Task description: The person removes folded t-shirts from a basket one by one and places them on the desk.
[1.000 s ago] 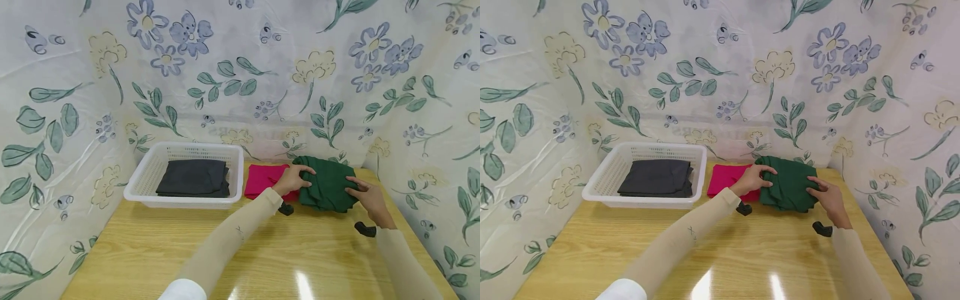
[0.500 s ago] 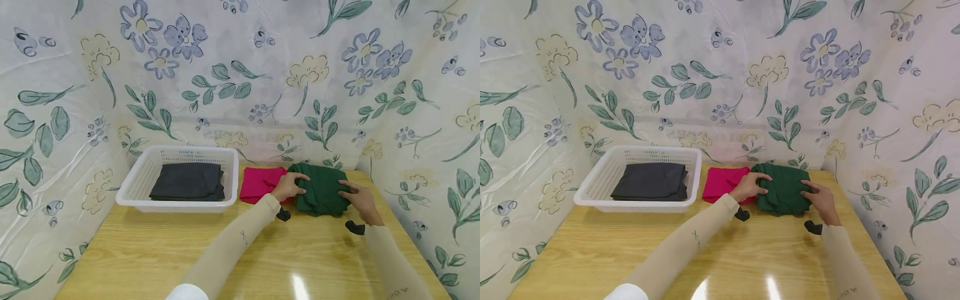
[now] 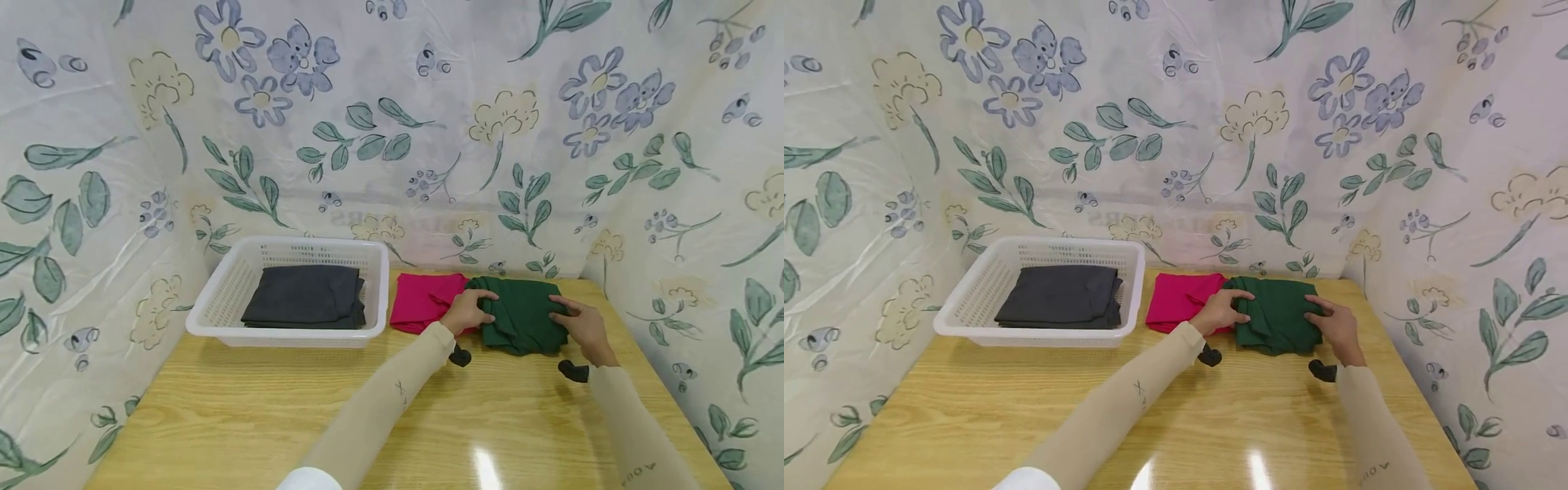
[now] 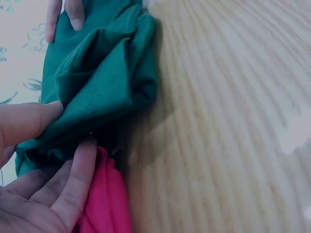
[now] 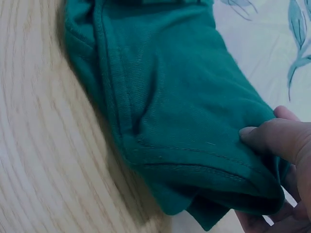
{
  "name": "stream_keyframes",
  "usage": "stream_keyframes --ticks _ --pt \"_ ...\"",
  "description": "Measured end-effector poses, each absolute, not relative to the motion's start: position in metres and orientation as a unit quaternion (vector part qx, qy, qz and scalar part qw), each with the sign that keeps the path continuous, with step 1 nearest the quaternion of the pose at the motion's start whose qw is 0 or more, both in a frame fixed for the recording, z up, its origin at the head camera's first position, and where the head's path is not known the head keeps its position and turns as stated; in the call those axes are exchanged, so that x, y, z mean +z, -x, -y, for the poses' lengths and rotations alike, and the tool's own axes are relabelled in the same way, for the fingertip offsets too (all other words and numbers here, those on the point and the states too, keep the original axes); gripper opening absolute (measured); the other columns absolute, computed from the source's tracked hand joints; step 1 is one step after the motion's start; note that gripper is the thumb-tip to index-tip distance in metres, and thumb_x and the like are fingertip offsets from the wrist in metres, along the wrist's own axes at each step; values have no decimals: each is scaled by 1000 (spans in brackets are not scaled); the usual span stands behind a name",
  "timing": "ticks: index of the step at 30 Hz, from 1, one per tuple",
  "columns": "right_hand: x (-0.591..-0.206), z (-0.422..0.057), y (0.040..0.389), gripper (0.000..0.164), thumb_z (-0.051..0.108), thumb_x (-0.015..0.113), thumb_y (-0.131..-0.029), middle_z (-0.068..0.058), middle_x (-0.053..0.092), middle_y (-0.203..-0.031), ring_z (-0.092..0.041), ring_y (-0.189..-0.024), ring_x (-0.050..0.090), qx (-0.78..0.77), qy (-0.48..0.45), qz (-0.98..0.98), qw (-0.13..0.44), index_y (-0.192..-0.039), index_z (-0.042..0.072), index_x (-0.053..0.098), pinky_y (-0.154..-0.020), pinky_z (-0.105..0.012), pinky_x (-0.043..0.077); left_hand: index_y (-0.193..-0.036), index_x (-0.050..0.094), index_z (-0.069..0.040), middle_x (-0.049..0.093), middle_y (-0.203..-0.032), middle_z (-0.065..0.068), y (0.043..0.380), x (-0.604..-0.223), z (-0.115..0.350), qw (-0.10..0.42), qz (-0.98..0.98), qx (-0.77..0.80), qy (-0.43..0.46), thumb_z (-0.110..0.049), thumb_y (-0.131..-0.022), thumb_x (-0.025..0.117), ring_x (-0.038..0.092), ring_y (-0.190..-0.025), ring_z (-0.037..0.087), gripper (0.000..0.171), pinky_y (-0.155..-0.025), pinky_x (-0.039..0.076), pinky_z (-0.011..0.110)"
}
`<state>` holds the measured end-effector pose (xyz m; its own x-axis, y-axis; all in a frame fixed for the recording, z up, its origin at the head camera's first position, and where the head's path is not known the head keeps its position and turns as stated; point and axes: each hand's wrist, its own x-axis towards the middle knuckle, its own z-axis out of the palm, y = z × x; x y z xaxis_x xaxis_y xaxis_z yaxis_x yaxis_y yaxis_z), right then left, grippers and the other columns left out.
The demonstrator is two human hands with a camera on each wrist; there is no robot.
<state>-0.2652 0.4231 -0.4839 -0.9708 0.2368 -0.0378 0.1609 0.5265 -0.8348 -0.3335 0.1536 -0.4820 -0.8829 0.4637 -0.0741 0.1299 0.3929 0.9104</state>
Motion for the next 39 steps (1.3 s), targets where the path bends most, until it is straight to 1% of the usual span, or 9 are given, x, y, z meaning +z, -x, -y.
stream_keyframes --ticks 5,9,12,17,21,24,27,35,39 --pt "-488 -423 265 50 20 71 -99 2 50 -94 -11 -51 25 478 124 869 36 -147 10 58 -55 -33 37 -137 68 -19 46 -155 13 333 -486 -154 166 -832 493 -192 -4 -91 78 58 -64 22 50 -58 47 25" --pt "-488 -424 266 51 18 70 -100 -3 50 -94 -9 -48 24 476 127 870 32 -149 10 56 -55 -33 37 -142 64 -20 45 -157 12 333 -483 -155 170 -843 466 -206 -6 -91 79 61 -112 25 55 -73 50 25" --pt "-488 -423 267 52 18 68 -101 -19 60 -117 -11 -52 31 471 129 872 21 -151 10 54 -63 -35 41 -144 63 -21 44 -157 11 333 -483 -154 173 -847 457 -209 -6 -91 79 51 -127 25 58 -79 50 25" --pt "-493 -422 269 52 19 66 -103 -27 49 -145 -26 -90 56 459 132 878 17 -152 11 52 -85 -39 43 -146 61 -20 45 -157 11 333 -483 -153 172 -854 442 -216 -7 -91 79 57 -120 23 59 -84 52 25" --pt "-495 -423 269 51 16 65 -103 -31 47 -145 -41 -126 51 464 132 876 20 -152 8 51 -102 -48 45 -146 61 -18 46 -156 12 331 -480 -152 173 -853 439 -223 -7 -91 79 63 -116 25 58 -88 52 26" --pt "-495 -424 270 52 14 63 -103 -34 41 -152 -48 -141 39 469 132 873 19 -152 4 49 -111 -58 38 -143 62 -14 43 -157 13 330 -478 -150 180 -838 463 -224 -3 -92 77 72 -92 28 54 -80 57 28" --pt "-494 -424 272 51 15 63 -104 -35 43 -150 -51 -140 39 462 136 876 21 -151 2 50 -111 -60 38 -137 66 -10 45 -155 15 332 -474 -147 178 -830 480 -223 -2 -93 75 72 -77 31 45 -73 59 32" --pt "-486 -413 266 44 15 60 -104 -33 49 -146 -49 -130 50 411 133 899 80 -143 -5 55 -102 -59 47 -110 71 -4 68 -100 12 338 -462 -137 181 -829 478 -226 -7 -99 68 69 -81 28 11 -70 59 33" --pt "-478 -405 267 42 15 61 -104 -30 54 -143 -46 -128 54 422 135 890 108 -141 -5 57 -103 -57 47 -107 72 0 68 -91 12 341 -455 -126 183 -827 472 -245 -7 -101 65 69 -82 29 11 -68 59 32"
